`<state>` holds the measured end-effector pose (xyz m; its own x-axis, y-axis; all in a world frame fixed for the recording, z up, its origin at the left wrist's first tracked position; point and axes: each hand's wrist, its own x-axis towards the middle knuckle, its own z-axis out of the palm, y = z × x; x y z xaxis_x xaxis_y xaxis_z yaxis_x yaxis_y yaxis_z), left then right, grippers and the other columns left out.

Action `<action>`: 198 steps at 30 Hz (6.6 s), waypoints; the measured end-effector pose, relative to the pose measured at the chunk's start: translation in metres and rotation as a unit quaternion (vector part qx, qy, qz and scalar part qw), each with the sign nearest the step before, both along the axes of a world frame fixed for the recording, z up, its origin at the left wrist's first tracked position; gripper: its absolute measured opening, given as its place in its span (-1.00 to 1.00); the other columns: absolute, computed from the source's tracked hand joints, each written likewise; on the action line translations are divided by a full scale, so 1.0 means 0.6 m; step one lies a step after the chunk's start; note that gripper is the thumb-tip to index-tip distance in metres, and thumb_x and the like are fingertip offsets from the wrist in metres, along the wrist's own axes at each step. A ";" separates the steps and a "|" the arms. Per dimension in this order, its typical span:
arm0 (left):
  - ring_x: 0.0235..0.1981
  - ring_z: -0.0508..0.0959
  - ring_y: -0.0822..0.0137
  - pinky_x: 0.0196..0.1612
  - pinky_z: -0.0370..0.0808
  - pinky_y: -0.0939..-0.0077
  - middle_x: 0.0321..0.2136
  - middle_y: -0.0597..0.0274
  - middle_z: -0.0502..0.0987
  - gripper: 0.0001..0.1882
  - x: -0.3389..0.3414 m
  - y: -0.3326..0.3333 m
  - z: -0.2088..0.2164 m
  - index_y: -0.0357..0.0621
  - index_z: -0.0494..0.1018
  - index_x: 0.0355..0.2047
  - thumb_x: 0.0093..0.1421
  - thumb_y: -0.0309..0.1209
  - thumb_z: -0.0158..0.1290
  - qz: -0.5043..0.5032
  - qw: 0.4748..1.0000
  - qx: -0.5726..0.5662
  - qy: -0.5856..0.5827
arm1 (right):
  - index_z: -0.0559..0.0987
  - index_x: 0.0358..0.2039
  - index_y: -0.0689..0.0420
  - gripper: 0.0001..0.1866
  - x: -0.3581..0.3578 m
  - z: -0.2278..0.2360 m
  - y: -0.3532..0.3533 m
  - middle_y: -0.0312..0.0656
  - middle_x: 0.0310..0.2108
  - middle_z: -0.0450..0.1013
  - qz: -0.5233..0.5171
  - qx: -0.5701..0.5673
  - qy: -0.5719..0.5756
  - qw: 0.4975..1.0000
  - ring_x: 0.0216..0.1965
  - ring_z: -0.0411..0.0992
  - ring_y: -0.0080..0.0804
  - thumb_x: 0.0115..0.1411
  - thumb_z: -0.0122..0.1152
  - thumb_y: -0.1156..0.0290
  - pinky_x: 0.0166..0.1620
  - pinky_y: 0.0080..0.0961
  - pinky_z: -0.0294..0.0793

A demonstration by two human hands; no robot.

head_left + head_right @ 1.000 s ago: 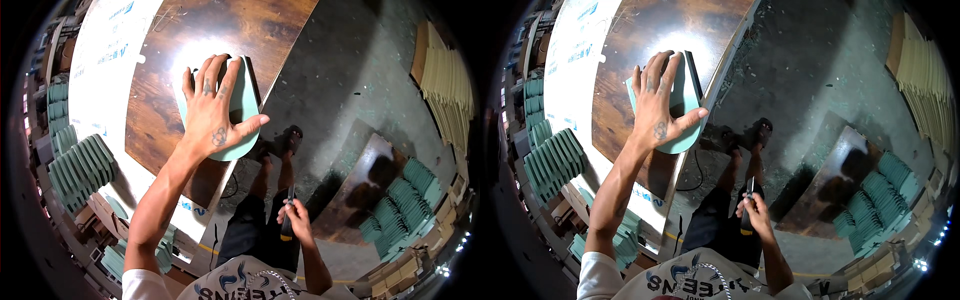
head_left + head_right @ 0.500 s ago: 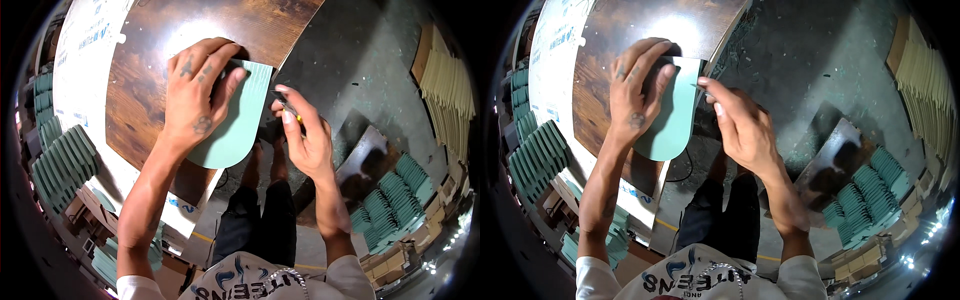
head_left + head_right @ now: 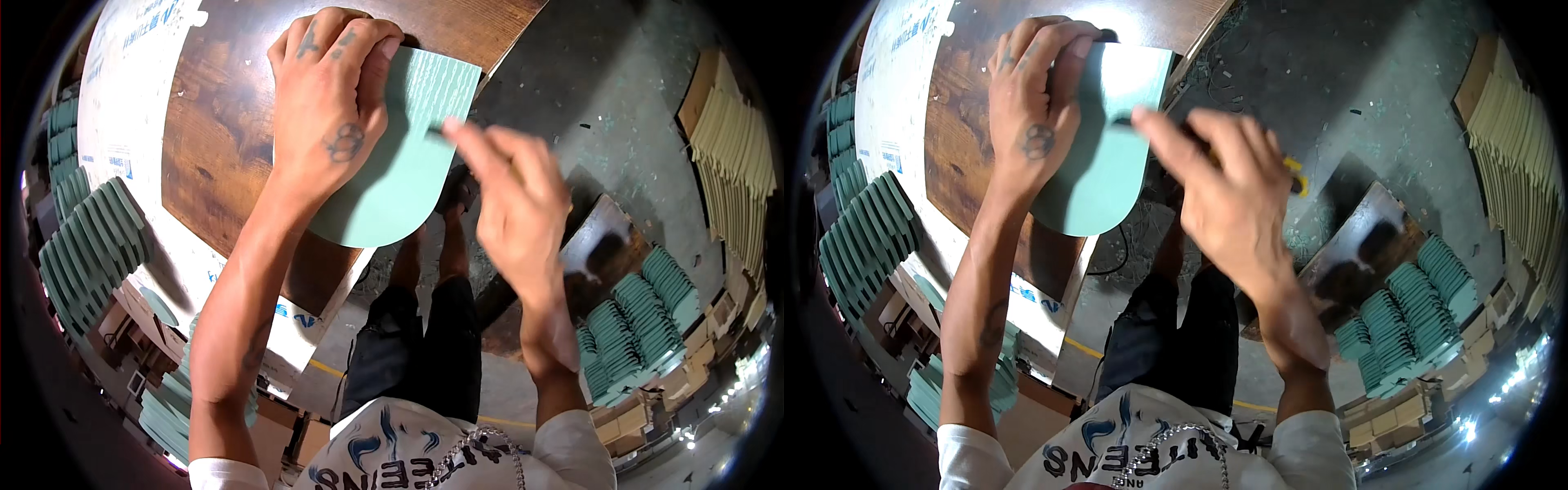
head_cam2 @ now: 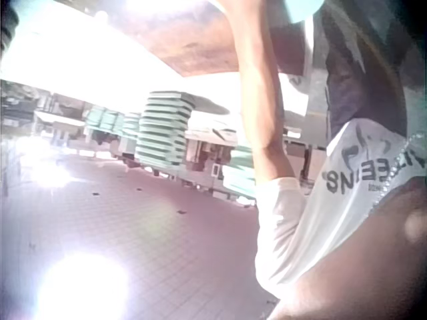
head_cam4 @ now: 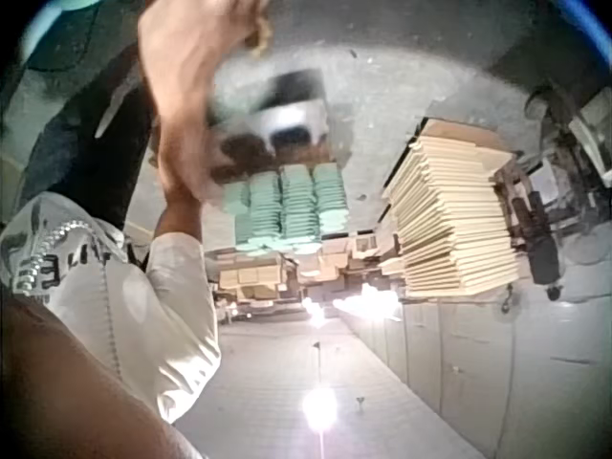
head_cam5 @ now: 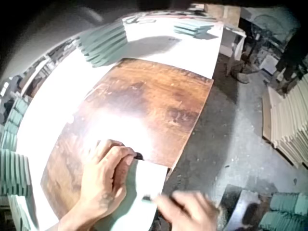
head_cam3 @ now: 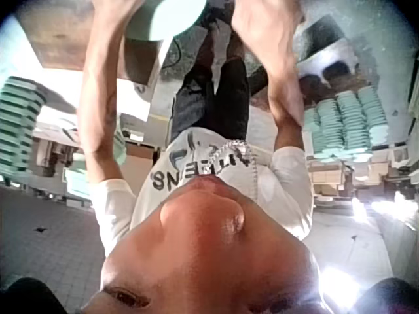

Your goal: Using a utility knife to trim excess material from the edges of curved green foam panels.

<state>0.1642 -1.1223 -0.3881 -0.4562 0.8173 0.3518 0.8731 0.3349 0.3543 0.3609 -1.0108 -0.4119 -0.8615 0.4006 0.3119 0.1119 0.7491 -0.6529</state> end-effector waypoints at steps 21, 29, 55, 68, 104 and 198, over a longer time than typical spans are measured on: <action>-0.24 0.46 -0.06 -0.12 0.38 0.15 -0.32 -0.01 0.48 -0.89 0.009 0.014 0.002 -0.25 0.52 -0.28 0.17 -0.62 0.07 0.018 0.999 0.030 -0.040 | 0.61 0.16 -0.07 -0.44 0.067 -0.024 -0.152 -0.17 -0.24 0.49 0.000 -0.152 0.089 0.984 -0.25 0.48 -0.31 0.16 0.21 0.67 -0.20 -0.35 0.49; -0.20 0.48 0.06 -0.04 0.33 0.21 -0.25 0.15 0.54 -0.78 -0.001 -0.002 -0.004 -0.11 0.58 -0.13 0.23 -0.56 0.05 0.000 1.000 -0.009 0.007 | 0.62 0.16 -0.16 -0.37 0.063 -0.038 -0.164 -0.22 -0.20 0.50 -0.018 -0.131 0.078 0.988 -0.23 0.47 -0.29 0.09 0.19 0.69 -0.16 -0.37 0.49; -0.28 0.47 -0.10 -0.15 0.41 0.17 -0.34 -0.05 0.48 -0.92 0.006 0.013 -0.003 -0.28 0.51 -0.30 0.18 -0.61 0.07 0.035 0.996 0.040 -0.068 | 0.58 0.17 -0.21 -0.41 0.001 0.057 0.003 -0.30 -0.37 0.47 0.026 0.128 -0.057 0.990 -0.38 0.42 -0.40 0.12 0.20 0.59 -0.34 -0.41 0.37; -0.25 0.47 -0.11 -0.12 0.41 0.15 -0.30 -0.06 0.48 -0.92 0.012 0.013 0.005 -0.30 0.50 -0.28 0.21 -0.60 0.04 0.052 0.996 0.013 -0.073 | 0.64 0.09 -0.18 -0.49 0.013 0.051 0.005 -0.26 -0.45 0.49 0.142 0.054 -0.048 0.987 -0.43 0.47 -0.40 0.21 0.07 0.63 -0.39 -0.42 0.44; 0.37 0.20 -0.04 0.37 0.03 -0.09 0.26 -0.02 0.30 -0.47 0.029 -0.061 0.004 0.07 0.39 0.25 0.39 0.02 -0.07 -0.028 0.989 -0.141 0.027 | 0.68 -0.18 0.30 -0.72 -0.003 -0.001 -0.001 -0.31 -0.52 0.53 -0.265 -0.514 0.029 0.815 -0.55 0.38 -0.65 0.25 0.35 0.32 -0.44 -0.63 0.36; 0.45 -0.20 -0.44 0.36 -0.19 -0.50 0.43 -0.50 -0.21 -0.12 0.201 -0.112 0.142 -0.34 -0.04 0.44 0.37 0.04 -0.05 -0.012 0.954 -0.170 -0.247 | 0.46 0.09 0.44 -0.55 0.081 0.060 -0.186 -0.15 -0.09 0.52 -0.052 -0.523 0.050 0.849 -0.04 0.44 -0.43 0.34 0.15 0.33 0.04 -0.47 0.40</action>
